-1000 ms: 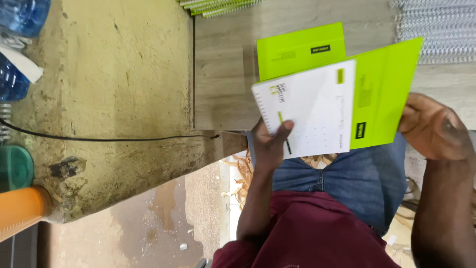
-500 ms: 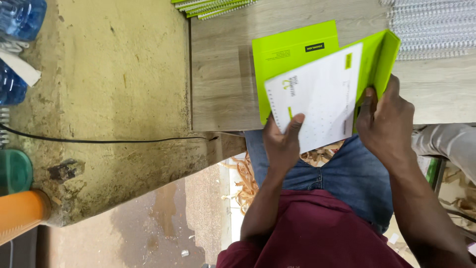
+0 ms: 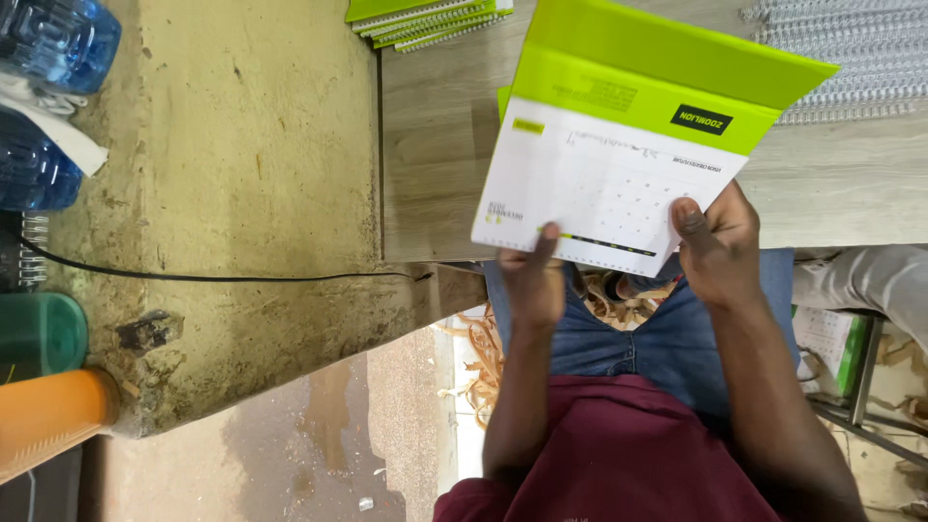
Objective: The person sits and assembles spiral-bound notebooks by hand. They open a lime-green notebook, pick up a metal spiral binding from the table, and insert it into the holes of the notebook pages. They repeat this process for several notebooks, stacking the completed ones on the table.
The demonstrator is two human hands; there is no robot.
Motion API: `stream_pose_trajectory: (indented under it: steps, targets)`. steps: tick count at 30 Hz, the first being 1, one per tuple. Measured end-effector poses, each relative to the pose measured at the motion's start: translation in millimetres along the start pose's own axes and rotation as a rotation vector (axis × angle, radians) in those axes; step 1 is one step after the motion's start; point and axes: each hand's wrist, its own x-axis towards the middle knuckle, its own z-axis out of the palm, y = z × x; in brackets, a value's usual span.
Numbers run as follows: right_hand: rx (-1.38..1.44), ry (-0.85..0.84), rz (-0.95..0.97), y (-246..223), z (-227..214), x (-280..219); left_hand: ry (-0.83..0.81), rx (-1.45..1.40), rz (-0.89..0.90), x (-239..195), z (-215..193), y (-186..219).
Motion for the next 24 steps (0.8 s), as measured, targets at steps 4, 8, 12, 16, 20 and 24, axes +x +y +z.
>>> stream_pose_trajectory:
  steps: [4,8,12,16,20,24]
  targets:
    - [-0.295,-0.111,0.171,-37,-17,16,-0.286,0.227,0.060,34,-35,54]
    - [-0.495,-0.200,0.010,-10,-34,36,-0.468,0.753,0.147,50,0,83]
    - [-0.476,-0.162,-0.048,-32,-12,52,-0.456,0.813,0.165,55,2,69]
    - [-0.384,-0.163,0.171,46,-28,38,-0.315,0.816,0.169,63,-24,23]
    - [-0.092,-0.313,-0.181,9,-13,40,-0.623,0.413,0.399,49,-29,27]
    - [-0.484,-0.720,-0.787,68,-88,84,-0.686,0.808,0.891,40,-17,53]
